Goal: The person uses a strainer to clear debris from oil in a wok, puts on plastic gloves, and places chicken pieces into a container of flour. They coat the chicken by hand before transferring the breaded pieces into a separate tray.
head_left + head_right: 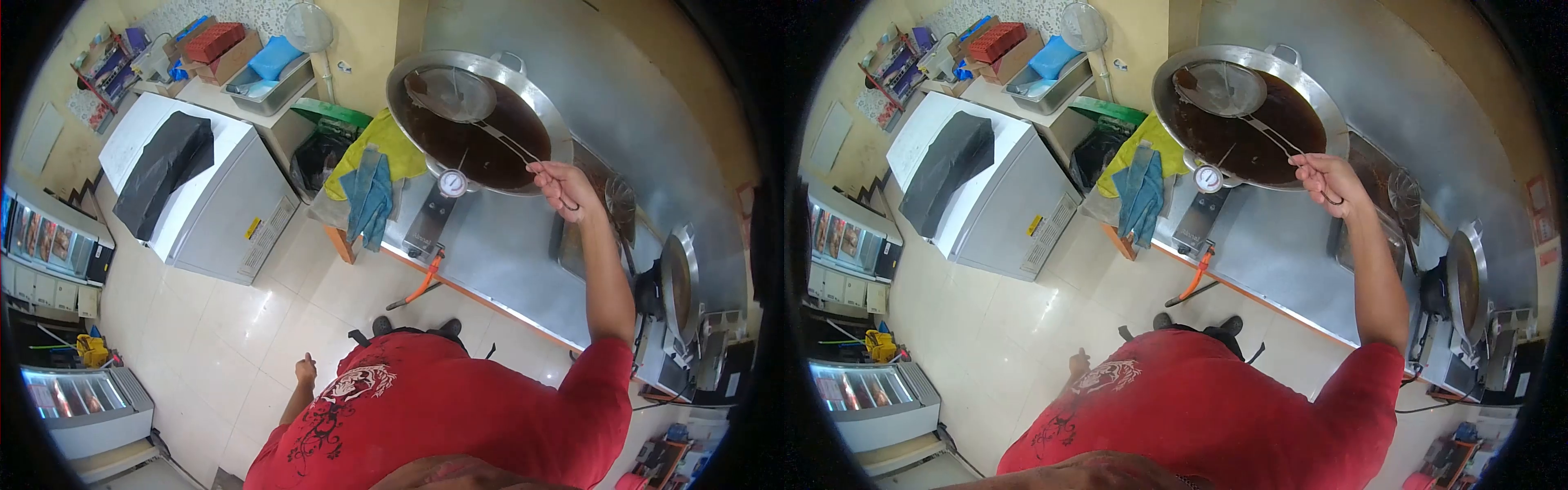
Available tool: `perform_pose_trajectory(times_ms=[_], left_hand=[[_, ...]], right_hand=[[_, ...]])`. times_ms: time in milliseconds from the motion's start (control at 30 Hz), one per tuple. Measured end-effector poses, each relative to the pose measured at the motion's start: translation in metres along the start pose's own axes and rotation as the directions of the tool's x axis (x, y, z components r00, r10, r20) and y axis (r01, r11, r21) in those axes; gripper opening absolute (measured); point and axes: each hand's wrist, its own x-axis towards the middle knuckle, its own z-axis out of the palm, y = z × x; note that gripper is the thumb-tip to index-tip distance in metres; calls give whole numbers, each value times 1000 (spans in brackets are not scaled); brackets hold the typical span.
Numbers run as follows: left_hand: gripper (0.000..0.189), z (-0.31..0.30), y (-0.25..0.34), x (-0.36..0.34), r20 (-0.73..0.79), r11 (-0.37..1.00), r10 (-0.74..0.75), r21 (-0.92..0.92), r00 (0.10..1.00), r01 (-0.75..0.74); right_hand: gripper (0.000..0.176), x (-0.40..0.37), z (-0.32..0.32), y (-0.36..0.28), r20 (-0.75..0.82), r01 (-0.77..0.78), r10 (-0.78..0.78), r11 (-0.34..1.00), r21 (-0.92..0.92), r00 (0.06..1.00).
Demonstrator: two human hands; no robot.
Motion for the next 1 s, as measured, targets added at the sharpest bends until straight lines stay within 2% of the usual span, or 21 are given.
perform_pose_trajectory(times_ms=[67, 100, 200, 300, 400, 500, 567, 733, 800, 867, 933, 1000], left_hand=[[56, 4, -4, 0, 20, 998, -16, 57, 1000, 15], [54, 5, -6, 1, 62, 996, 55, 61, 997, -59], [56, 7, 14, -7, 69, 999, -16, 49, 997, 13], [57, 16, 12, 21, 68, 1000, 8, 29, 998, -10], [58, 16, 40, 29, 57, 997, 37, 63, 998, -40], [59, 20, 55, 45, 36, 985, 165, 48, 986, -166], [58, 28, 69, 45, 28, 984, 175, 21, 984, -175], [58, 74, 89, 28, 98, 986, 163, 15, 982, -165], [59, 96, 89, 18, 148, 975, 185, 97, 972, -200], [60, 119, 92, 1, 214, 965, 168, 162, 962, -204], [61, 139, 87, -6, 243, 942, 213, 204, 946, -265], [61, 150, 89, -20, 247, 942, 228, 189, 942, -278]], right_hand=[[26, -5, -1, -1, 3, 10, -10, 1000, 8, 1000], [26, -9, -2, -1, -1, 19, -19, 1000, 14, 1000], [27, -27, -6, -4, -40, 47, -46, 999, 14, 998], [28, -52, -8, -10, -113, 63, -64, 998, -10, 991], [28, -74, -20, -13, -91, 70, -76, 995, -64, 993], [28, -93, -33, -11, -118, 60, -67, 996, -62, 991], [28, -104, -45, -11, -124, 37, -44, 998, -51, 991], [30, -141, -86, -9, -126, 33, -27, 998, 49, 992], [31, -161, -107, -7, -150, 54, -42, 995, 83, 988], [33, -183, -130, -5, -174, 92, -77, 993, 80, 982], [34, -207, -156, -1, -199, 139, -115, 984, 112, 973], [35, -228, -180, 4, -287, 189, -168, 981, 48, 943]])
